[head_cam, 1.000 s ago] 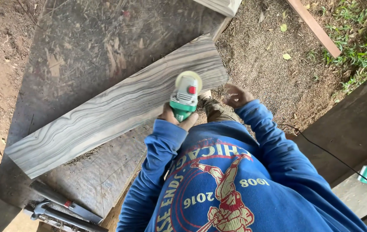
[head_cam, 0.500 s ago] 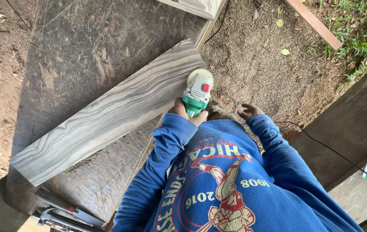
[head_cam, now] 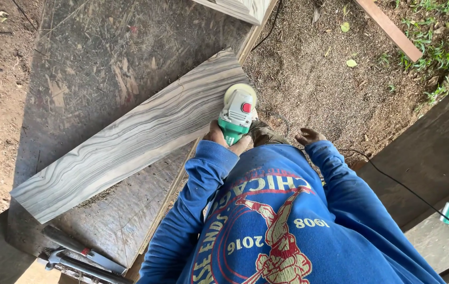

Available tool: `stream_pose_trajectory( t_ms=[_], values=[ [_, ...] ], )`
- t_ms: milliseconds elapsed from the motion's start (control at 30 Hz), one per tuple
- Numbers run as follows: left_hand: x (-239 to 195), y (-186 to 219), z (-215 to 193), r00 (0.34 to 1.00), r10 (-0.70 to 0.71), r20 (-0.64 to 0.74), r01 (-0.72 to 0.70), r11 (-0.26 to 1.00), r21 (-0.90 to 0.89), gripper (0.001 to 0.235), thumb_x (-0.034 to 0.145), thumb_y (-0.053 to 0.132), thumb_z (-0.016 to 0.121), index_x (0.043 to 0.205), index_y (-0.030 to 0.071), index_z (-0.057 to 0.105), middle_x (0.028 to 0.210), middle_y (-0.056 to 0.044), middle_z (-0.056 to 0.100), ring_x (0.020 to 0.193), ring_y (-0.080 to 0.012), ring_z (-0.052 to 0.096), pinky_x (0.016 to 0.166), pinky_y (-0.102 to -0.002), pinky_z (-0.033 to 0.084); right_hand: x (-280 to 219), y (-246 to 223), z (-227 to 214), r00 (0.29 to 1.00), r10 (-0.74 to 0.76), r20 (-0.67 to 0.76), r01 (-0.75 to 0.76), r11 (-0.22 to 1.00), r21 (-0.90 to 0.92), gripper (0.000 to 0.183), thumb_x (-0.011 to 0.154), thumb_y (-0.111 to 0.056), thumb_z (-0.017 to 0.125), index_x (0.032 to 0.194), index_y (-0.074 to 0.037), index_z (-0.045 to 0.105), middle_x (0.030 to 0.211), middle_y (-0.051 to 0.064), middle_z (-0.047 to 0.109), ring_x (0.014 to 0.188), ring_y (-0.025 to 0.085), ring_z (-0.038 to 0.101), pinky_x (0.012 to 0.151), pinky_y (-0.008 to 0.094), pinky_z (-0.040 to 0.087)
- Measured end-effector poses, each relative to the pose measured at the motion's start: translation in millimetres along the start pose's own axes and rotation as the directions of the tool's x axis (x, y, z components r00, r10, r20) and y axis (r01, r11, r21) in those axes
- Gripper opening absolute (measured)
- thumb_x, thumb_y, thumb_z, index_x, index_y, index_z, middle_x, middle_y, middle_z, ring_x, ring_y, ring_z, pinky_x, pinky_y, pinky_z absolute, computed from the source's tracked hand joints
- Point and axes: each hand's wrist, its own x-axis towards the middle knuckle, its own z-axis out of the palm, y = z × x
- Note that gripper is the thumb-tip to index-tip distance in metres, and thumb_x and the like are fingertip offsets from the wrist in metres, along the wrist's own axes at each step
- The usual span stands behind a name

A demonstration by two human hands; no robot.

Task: The person uses a green orbital sander to smooth the surface of a long, weathered wooden plank resting on a workbench. They move the sander back and forth along the length of the plank, then flip it to sand the edges and the opposite side.

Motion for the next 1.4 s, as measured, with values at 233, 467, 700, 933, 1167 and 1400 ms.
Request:
stream_pose_trajectory(
  t_ms=[233, 467, 700, 933, 1167, 1400],
  values=[
    [-7, 1, -11, 0.999, 0.03, -0.017, -0.031, 0.999, -0.034, 0.071, 0.073, 0.043, 0.086, 0.12, 0.002, 0.052, 0.101, -0.017, 0.074, 0.09, -0.0333, 0.076, 0.076, -0.044, 0.061, -10, -36, -6, 1.0, -0.022, -0.001, 0.022, 0.999, 0.049, 0.069, 0.09, -0.05, 0.068, 0.149, -0.019, 0.052, 0.143, 0.013, 0.062, 0.135, 0.03, 0.056, 0.115, 0.046, 0.042],
    [-4, -8, 11, 1.0, -0.002, 0.027, 0.001, 0.999, 0.042, 0.08, 0.073, 0.047, 0.086, 0.126, 0.002, 0.047, 0.103, -0.023, 0.071, 0.093, -0.0407, 0.072, 0.077, -0.049, 0.058, -33, -58, -2, 0.999, -0.043, -0.031, 0.042, 0.999, -0.031, 0.066, 0.092, -0.049, 0.066, 0.149, -0.019, 0.052, 0.145, 0.013, 0.06, 0.134, 0.033, 0.056, 0.112, 0.049, 0.044],
    [-10, -11, 4, 1.0, -0.027, 0.005, 0.026, 0.999, 0.04, 0.08, 0.071, 0.05, 0.085, 0.123, 0.004, 0.047, 0.103, -0.023, 0.071, 0.093, -0.0418, 0.072, 0.077, -0.05, 0.059, -15, -33, 6, 0.998, -0.056, 0.002, 0.056, 0.998, 0.007, 0.066, 0.091, -0.048, 0.069, 0.147, -0.017, 0.053, 0.142, 0.015, 0.062, 0.133, 0.033, 0.057, 0.112, 0.048, 0.046],
    [-21, -25, -10, 0.995, -0.056, -0.081, 0.055, 0.998, -0.014, 0.076, 0.073, 0.05, 0.084, 0.123, 0.005, 0.049, 0.101, -0.021, 0.073, 0.091, -0.0386, 0.074, 0.075, -0.048, 0.06, -26, -70, 0, 0.983, -0.183, -0.006, 0.183, 0.983, 0.002, 0.065, 0.091, -0.047, 0.069, 0.147, -0.017, 0.055, 0.138, 0.016, 0.064, 0.126, 0.03, 0.064, 0.105, 0.043, 0.053],
    [-33, -57, 0, 0.973, 0.007, -0.231, -0.029, 0.995, -0.092, 0.077, 0.073, 0.048, 0.085, 0.124, 0.003, 0.049, 0.1, -0.021, 0.072, 0.088, -0.037, 0.074, 0.074, -0.046, 0.058, 17, -81, -5, 0.851, -0.525, -0.015, 0.523, 0.845, 0.109, 0.054, 0.099, -0.03, 0.07, 0.147, -0.009, 0.056, 0.132, 0.017, 0.068, 0.118, 0.025, 0.066, 0.1, 0.036, 0.054],
    [-41, -47, -30, 0.979, -0.191, -0.064, 0.19, 0.981, -0.026, 0.084, 0.072, 0.055, 0.08, 0.128, 0.001, 0.046, 0.098, -0.022, 0.073, 0.088, -0.0388, 0.074, 0.078, -0.045, 0.06, -65, -182, -10, 0.798, -0.593, -0.105, 0.597, 0.758, 0.263, 0.06, 0.101, -0.046, 0.065, 0.146, -0.006, 0.058, 0.128, 0.015, 0.07, 0.112, 0.022, 0.07, 0.088, 0.032, 0.06]
  ],
)
